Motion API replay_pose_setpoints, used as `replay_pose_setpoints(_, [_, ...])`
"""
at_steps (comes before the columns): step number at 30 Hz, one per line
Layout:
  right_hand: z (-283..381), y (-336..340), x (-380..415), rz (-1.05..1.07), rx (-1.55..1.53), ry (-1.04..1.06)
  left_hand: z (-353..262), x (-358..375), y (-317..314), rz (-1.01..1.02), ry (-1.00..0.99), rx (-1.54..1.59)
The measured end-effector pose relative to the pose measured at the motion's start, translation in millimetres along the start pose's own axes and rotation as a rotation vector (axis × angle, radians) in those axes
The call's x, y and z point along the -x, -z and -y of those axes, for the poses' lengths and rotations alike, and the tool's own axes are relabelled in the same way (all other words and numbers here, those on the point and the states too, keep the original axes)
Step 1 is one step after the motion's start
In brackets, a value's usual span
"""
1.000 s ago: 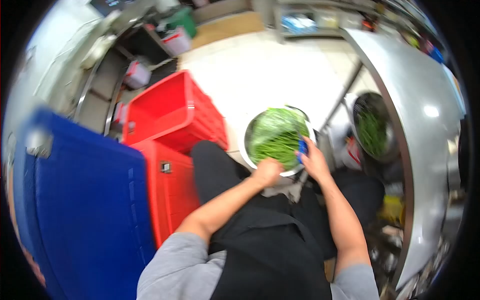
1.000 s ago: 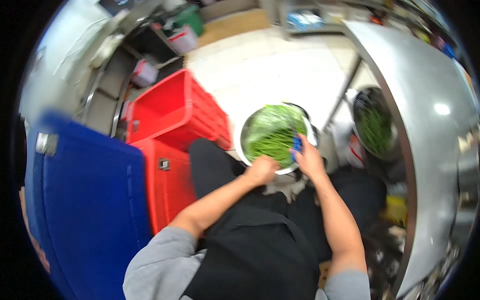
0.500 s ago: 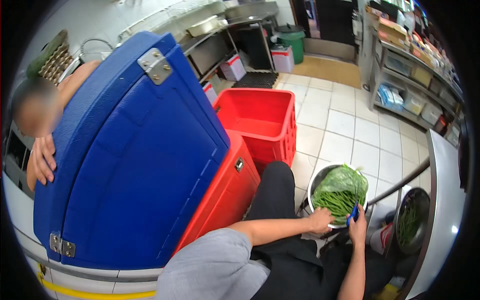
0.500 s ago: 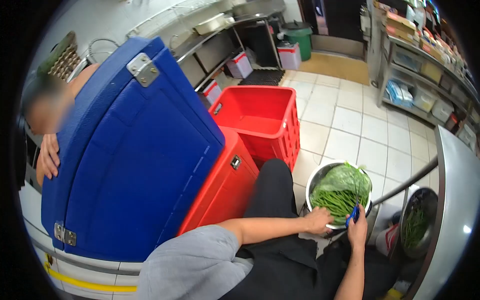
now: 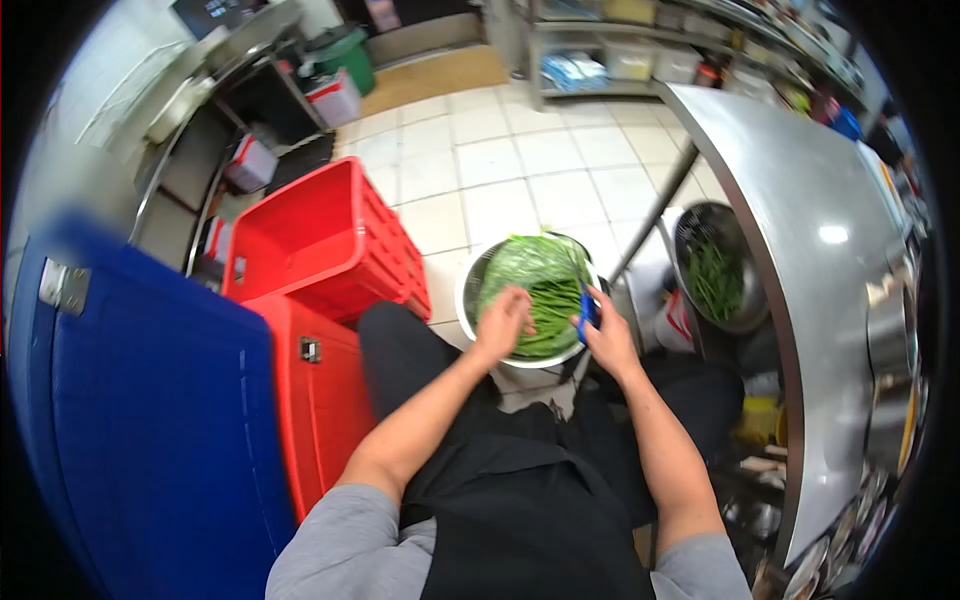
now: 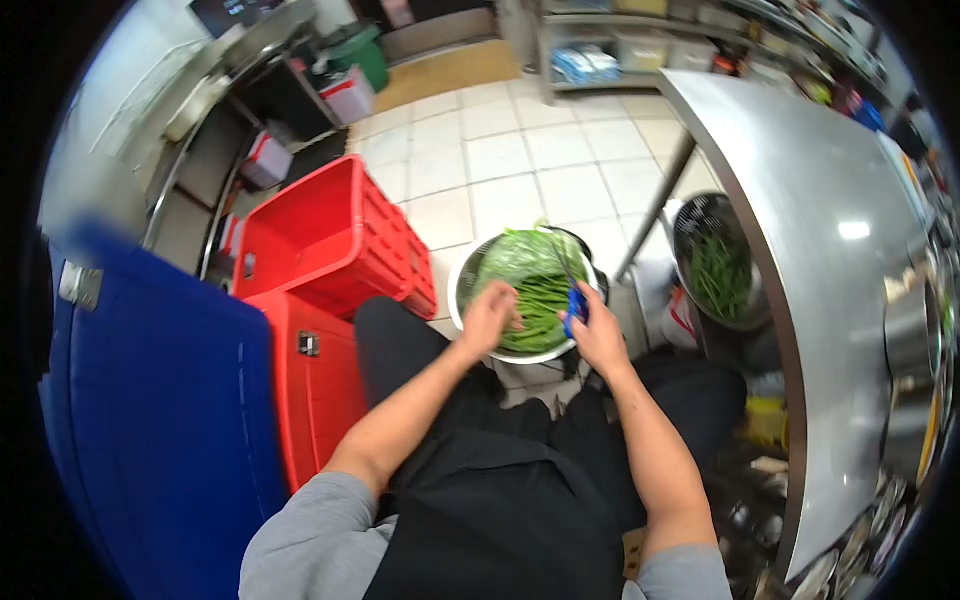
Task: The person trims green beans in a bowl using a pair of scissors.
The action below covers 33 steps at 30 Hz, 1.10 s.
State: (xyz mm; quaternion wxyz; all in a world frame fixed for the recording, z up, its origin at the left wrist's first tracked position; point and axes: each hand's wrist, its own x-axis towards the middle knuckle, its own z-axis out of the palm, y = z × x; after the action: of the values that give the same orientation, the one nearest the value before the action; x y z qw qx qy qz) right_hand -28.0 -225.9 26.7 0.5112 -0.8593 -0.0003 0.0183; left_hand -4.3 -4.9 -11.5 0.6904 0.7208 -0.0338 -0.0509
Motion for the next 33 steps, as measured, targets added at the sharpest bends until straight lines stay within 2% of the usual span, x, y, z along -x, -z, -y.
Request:
replay_pose_setpoints(1, [2.5,3.7,1.4,0.002,-0.043,-0.051,-21.6,-11.6,1.9,-0.008,0.122,-0.048])
replay_pose_setpoints(2, [-1.7,5.6,1.0,-0.01,-0.055,-0.088,-51.0,-17.8,-1.9,-0.027,0.163,-0.219])
replay_pose_setpoints(3, [-7.9,6.9,-2.0,-0.014,-0.07,-0.116,-38.6,-33.5,-4.2,-0.047,-0.049,-0.499])
replay_pose_setpoints(5, [-15.2,5.2,-5.5,-0.02,-0.078,-0.132,-17.8,-47.8,-8.1,0.08,-0.168,-0.537])
replay_pose_setpoints(6, [-16.9,5.6,-7.9,-0.003,-0.21,-0.145,-17.4,-47.3,-13.4,0.08,-0.171,-0.54])
replay_pose_setpoints(8, [-21.0,7.3,-9.7,0.063,-0.41,-0.217,-13.8,-37.8,-21.7,0.203,-0.248,-0.887])
replay_pose_setpoints(9, [-20.8,5.2,-9.6,0.058,-0.415,-0.223,-14.3,-30.0,-23.2,0.212,-0.246,-0.889])
replay_pose_setpoints(11, [-21.7,-2.2,-10.7,0.073,-0.675,-0.188,-15.8,-14.2,-22.6,0.274,-0.277,-1.059])
replay_pose_setpoints(13, [-30.1,-11.1,-14.3,0.138,-0.637,-0.098,-6.3,-9.1,-16.6,0.265,-0.229,-1.099])
replay_pose_setpoints(15, [-36.8,-20.8,-16.4,0.174,-0.53,-0.094,8.8,-9.9,-5.7,0.197,-0.214,-0.969])
replay_pose_setpoints(16, [-35.9,-20.1,-15.1,0.168,-0.536,-0.098,7.2,-12.5,-3.4,0.204,-0.145,-0.882])
replay_pose_setpoints(18, [-30.8,-14.6,-11.8,0.238,-0.131,-0.247,8.5,-21.2,3.8,0.19,-0.15,-0.857])
replay_pose_setpoints(21, [-29.6,-14.8,-9.3,0.188,-0.093,-0.228,0.6,-21.9,7.0,0.153,-0.098,-0.77])
replay_pose_setpoints(23, [-31.8,-14.3,-9.2,0.188,-0.104,-0.226,-6.2,-18.1,7.2,0.05,-0.027,-0.745])
replay_pose_setpoints(25, [-29.9,-14.4,-8.5,0.188,-0.121,-0.228,14.7,-20.8,15.6,0.053,-0.059,-0.751])
replay_pose_setpoints(28, [-16.2,-9.1,-3.1,0.195,-0.158,-0.205,33.5,-24.1,32.6,0.079,0.09,-0.325])
replay_pose_setpoints(29, [-7.6,-4.3,-1.0,0.282,-0.203,-0.27,30.5,-23.4,37.0,0.077,0.093,-0.325])
replay_pose_setpoints(31, [-7.0,-6.4,-0.7,0.376,-0.244,-0.33,29.9,-22.2,44.7,0.146,0.342,0.158])
replay_pose_setpoints(33, [-20.4,-15.6,3.1,0.388,-0.381,-0.373,27.3,-21.5,38.8,0.135,0.332,0.143])
